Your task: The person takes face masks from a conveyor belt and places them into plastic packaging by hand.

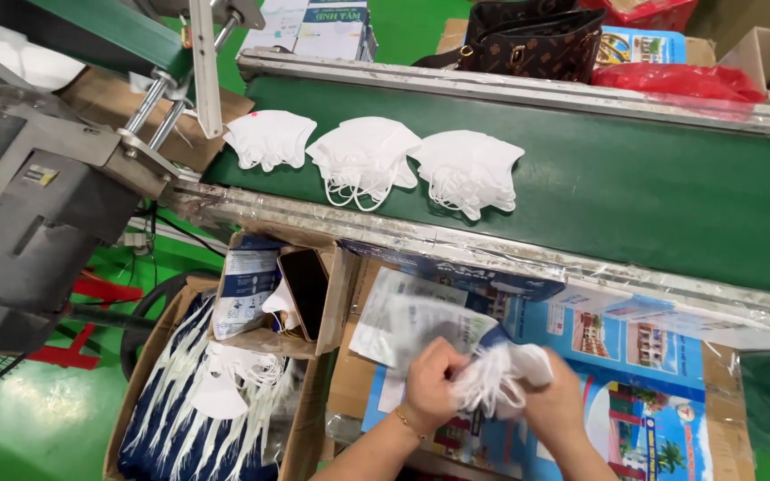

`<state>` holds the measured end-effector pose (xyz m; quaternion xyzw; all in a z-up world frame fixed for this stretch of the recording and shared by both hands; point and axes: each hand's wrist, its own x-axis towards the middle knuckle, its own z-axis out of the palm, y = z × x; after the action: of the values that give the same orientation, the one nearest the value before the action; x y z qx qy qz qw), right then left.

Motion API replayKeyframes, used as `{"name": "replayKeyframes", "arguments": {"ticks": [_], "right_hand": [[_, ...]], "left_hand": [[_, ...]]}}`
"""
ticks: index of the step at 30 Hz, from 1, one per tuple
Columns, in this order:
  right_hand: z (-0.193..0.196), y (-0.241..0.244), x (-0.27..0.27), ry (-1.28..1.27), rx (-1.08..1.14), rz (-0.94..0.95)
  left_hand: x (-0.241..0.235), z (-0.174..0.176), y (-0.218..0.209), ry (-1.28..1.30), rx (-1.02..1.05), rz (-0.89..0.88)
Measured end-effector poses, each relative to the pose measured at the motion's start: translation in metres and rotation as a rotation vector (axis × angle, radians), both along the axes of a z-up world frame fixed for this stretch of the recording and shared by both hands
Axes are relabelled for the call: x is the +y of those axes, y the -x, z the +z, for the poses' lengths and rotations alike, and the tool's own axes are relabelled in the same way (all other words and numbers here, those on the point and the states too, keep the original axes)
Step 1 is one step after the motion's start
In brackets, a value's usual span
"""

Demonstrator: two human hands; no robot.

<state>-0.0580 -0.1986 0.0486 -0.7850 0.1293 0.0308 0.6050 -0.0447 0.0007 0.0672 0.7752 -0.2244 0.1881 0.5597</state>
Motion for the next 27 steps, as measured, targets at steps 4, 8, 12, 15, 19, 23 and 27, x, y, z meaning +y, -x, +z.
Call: {"name": "replayKeyframes", "arguments": {"ticks": [4, 8, 12, 15, 19, 23, 27], "right_hand": [[0.006, 0.002, -0.006, 0.386, 0.096, -0.115], [-0.001, 0.015, -0.011, -0.161, 0.127, 0.109], [-0.018, 0.024, -0.023, -0.077, 0.085, 0.315], [-0.012, 0.026, -0.022, -0.091, 0.153, 0.376], [0.01, 0.026, -0.026, -0.236, 0.298, 0.41], [-0.004, 0.031, -0.032, -0.482, 0.43, 0.327], [-0.047, 0.039, -0.04, 0.002, 0.228, 0.575]], "left_hand": [[-0.01, -0.006, 0.011, -0.079, 0.138, -0.074], [-0.007, 0.002, 0.009, 0.034, 0.417, -0.175], [0.001, 0.057, -0.002, 0.055, 0.361, -0.149], [0.011, 0.072, -0.01, -0.124, 0.158, -0.105], [0.015, 0.056, -0.012, -0.214, 0.216, -0.181], [0.015, 0.039, -0.008, -0.154, 0.281, -0.169], [0.003, 0.047, 0.006, -0.199, 0.177, -0.252]]}}
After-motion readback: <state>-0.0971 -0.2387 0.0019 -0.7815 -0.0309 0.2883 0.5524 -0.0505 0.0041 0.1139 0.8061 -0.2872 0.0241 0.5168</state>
